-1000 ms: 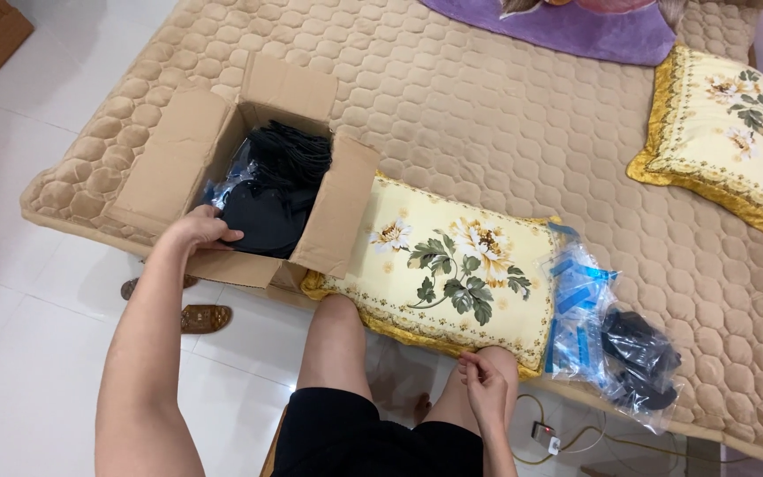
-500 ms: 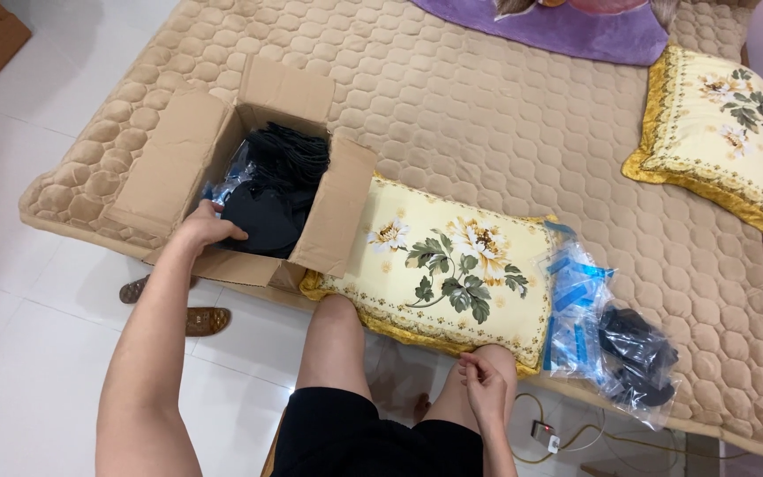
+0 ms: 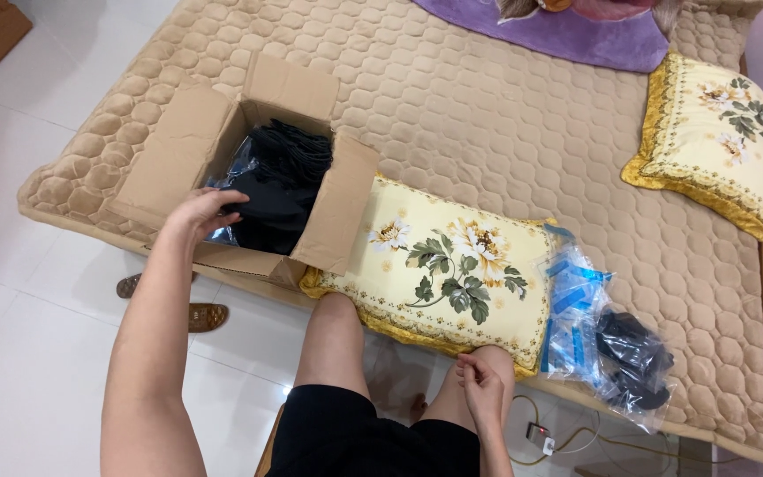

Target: Packaging individual black face masks into small plastic zip-lock bags while sitting on the floor.

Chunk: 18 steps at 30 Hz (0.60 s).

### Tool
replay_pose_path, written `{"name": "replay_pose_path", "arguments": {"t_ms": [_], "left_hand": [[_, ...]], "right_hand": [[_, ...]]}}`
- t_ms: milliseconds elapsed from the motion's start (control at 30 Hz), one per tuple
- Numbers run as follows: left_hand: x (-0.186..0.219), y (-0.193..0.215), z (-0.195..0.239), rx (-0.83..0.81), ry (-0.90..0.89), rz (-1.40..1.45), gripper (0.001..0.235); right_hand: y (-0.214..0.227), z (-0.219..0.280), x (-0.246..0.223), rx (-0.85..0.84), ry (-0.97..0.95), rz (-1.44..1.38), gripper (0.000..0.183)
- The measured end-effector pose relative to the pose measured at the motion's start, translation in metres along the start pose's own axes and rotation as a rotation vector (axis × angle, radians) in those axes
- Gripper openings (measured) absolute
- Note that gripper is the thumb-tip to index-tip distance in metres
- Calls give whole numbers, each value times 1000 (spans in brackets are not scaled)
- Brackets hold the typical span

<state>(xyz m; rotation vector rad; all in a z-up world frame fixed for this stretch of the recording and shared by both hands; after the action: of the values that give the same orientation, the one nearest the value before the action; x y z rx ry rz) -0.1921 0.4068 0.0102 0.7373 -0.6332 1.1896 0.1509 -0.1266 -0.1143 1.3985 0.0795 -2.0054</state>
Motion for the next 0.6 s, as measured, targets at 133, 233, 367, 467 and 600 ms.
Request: {"name": "replay_pose_path", "arguments": {"t_ms": [133, 233, 367, 467, 600], "left_hand": [[-7, -1, -19, -15, -5, 104, 24], [-12, 2, -32, 60, -87, 124, 64], [-1, -2, -12, 84, -142, 58, 65], [6, -7, -5, 76, -165, 45, 62], [13, -15, -1, 40, -177, 20, 31]], "right_hand": [[0, 1, -1, 0, -8, 16, 26], [0, 1, 0, -9, -8, 5, 26], [-1, 1, 2, -5, -19, 4, 26], [-1, 2, 0, -4, -9, 20, 26], [-3, 2, -2, -17, 8, 23, 25]]}}
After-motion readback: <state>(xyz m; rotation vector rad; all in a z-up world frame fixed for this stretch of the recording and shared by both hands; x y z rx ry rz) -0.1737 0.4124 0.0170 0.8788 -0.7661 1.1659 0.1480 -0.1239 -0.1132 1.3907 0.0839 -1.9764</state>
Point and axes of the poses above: each hand's wrist, its own z-axis away from the middle knuckle, its own y-axis out of the back of the hand, x = y × z, the point moved 6 cm from there along -z, towards the middle knuckle, and after that the axes turned 4 degrees about x, right-handed, at the moved point
